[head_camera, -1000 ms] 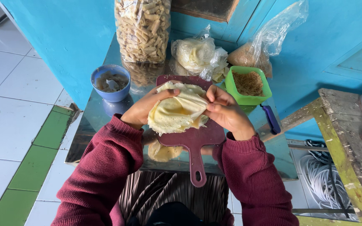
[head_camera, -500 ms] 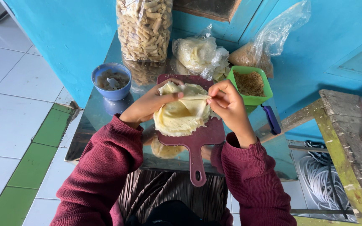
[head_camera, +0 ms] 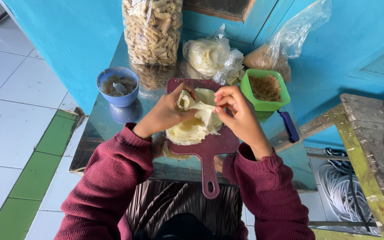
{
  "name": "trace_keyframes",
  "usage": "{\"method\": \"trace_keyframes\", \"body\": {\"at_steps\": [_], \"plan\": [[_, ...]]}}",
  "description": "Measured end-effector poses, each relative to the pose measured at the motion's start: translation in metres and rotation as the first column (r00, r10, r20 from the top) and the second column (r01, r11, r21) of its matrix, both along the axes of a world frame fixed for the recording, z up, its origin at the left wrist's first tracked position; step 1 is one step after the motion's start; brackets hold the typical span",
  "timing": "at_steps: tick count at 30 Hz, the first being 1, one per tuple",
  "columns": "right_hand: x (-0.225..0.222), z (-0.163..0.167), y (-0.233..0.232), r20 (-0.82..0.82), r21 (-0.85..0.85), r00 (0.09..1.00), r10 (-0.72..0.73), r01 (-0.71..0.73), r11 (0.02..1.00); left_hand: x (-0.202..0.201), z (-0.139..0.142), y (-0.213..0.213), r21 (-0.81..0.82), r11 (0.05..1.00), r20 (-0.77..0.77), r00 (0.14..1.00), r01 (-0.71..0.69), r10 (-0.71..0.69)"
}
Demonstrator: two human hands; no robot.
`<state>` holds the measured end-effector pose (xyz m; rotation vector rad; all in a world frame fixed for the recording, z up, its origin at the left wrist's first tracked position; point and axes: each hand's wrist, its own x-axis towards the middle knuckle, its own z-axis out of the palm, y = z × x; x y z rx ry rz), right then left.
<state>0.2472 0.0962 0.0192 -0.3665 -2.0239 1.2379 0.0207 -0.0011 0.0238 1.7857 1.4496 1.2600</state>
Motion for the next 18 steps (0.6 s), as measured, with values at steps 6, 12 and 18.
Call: {"method": "trace_keyframes", "body": {"at_steps": [6, 12, 18], "plan": [[0.008, 0.003, 0.017, -0.150, -0.325, 0.956, 0.251, -0.287, 0.901, -0.004, 0.004, -0.004, -0.065, 0.995, -0.037, 0.997, 0.071, -0.074], [-0.002, -0.013, 0.017, -0.029, -0.153, 0.987, 0.158, -0.160, 0.975, -0.007, -0.006, 0.004, 0.179, 0.966, 0.059, 0.978, 0.189, -0.202], [-0.010, -0.013, -0.005, -0.034, 0.255, 0.999, -0.021, 0.029, 0.966, -0.011, -0.010, 0.004, -0.004, 0.979, 0.371, 0.910, 0.204, -0.188]]}}
